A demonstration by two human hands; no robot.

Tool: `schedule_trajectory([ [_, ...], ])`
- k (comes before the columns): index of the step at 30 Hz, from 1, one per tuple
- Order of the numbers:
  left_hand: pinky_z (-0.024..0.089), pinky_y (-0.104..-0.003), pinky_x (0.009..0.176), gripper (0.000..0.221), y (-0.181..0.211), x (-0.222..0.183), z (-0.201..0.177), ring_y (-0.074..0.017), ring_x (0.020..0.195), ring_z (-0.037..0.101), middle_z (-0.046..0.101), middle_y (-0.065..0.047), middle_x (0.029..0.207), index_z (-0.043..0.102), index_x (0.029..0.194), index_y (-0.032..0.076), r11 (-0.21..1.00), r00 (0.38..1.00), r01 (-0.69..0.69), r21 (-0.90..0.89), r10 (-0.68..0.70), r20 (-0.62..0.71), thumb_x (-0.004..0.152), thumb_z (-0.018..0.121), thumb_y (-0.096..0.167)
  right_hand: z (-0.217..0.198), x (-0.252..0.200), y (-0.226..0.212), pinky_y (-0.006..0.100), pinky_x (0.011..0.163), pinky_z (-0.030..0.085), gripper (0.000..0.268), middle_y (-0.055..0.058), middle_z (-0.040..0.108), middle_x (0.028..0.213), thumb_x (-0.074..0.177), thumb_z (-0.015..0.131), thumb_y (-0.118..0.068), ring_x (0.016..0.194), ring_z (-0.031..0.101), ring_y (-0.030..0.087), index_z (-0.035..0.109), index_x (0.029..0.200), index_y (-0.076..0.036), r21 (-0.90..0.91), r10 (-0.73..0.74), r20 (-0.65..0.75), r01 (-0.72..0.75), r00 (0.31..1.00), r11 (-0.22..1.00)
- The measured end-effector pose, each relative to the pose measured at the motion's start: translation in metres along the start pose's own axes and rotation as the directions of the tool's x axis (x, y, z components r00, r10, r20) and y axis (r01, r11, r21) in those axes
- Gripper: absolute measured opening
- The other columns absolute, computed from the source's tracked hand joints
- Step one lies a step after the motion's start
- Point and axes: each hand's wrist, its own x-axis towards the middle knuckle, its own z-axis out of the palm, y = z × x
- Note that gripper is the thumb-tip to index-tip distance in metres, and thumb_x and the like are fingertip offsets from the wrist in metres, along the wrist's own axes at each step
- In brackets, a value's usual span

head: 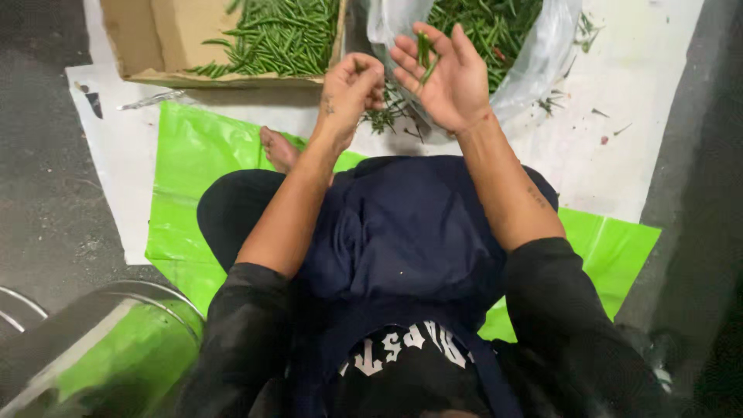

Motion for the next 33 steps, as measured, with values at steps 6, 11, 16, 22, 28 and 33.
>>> schedule_trajectory([
  [6,0.042,-0.037,0.059,0.013,0.029,-0.033,0.040,-0.0181,0.062,0.049,0.052,-0.011,0.067,0.077,0.097,0.008,0.640,0.982,-0.087,0.763,0.182,-0.040,0.095,0.078,0.021,0.013,-0.003,0.009,0.046,0.121,0.047,0.053,0.019,0.063,0.138,0.109,0.041,-0.049,0.135,0.060,0.033,0.055,0.137,-0.006,-0.011,-0.022,0.072,0.023,0.997,1.000],
  [11,0.051,-0.042,0.064,0.017,0.043,-0.045,0.055,-0.0285,0.074,0.067,0.071,-0.008,0.087,0.075,0.103,0.012,0.323,0.861,-0.418,0.849,0.440,0.256,0.090,0.078,0.022,0.019,-0.001,0.017,0.044,0.118,0.046,0.043,0.019,0.063,0.137,0.111,0.043,-0.044,0.136,0.061,0.033,0.056,0.130,-0.008,-0.024,-0.059,0.097,0.061,0.994,0.998],
  [16,0.052,-0.043,0.067,0.012,0.038,-0.043,0.049,-0.0309,0.078,0.068,0.070,-0.010,0.089,0.069,0.103,0.010,0.320,0.849,-0.428,0.845,0.463,0.255,0.095,0.072,0.019,0.013,0.001,0.020,0.038,0.104,0.052,0.032,0.013,0.065,0.123,0.109,0.053,-0.036,0.115,0.066,0.024,0.056,0.125,-0.009,-0.168,-0.048,-0.028,0.043,0.998,0.985],
  [22,0.052,-0.044,0.072,0.008,0.042,-0.039,0.034,-0.0346,0.082,0.066,0.066,-0.013,0.089,0.060,0.101,0.008,0.303,0.806,-0.473,0.827,0.528,0.267,0.098,0.064,0.015,0.016,0.000,0.016,0.021,0.057,0.043,0.010,0.001,0.061,0.083,0.104,0.072,-0.011,0.067,0.055,0.007,0.065,0.110,-0.006,-0.762,-0.205,-0.084,0.070,0.975,0.644],
  [28,0.051,-0.038,0.064,0.015,0.055,-0.040,0.033,-0.0250,0.070,0.066,0.066,-0.010,0.079,0.062,0.099,0.006,0.559,0.886,-0.438,0.704,0.400,0.234,0.097,0.065,0.021,0.027,-0.004,0.008,0.019,0.054,0.041,0.009,0.000,0.064,0.081,0.102,0.070,-0.013,0.064,0.055,0.006,0.065,0.106,-0.005,-0.662,-0.101,-0.164,-0.033,0.981,0.749],
  [33,0.045,-0.035,0.055,0.020,0.056,-0.041,0.032,-0.0184,0.056,0.059,0.061,-0.008,0.064,0.066,0.093,0.005,0.647,0.953,-0.266,0.714,0.291,0.091,0.098,0.065,0.024,0.027,-0.007,0.009,0.018,0.055,0.043,0.011,0.001,0.070,0.085,0.097,0.072,-0.008,0.066,0.057,0.005,0.066,0.105,-0.004,-0.676,-0.079,-0.168,-0.057,0.983,0.734],
])
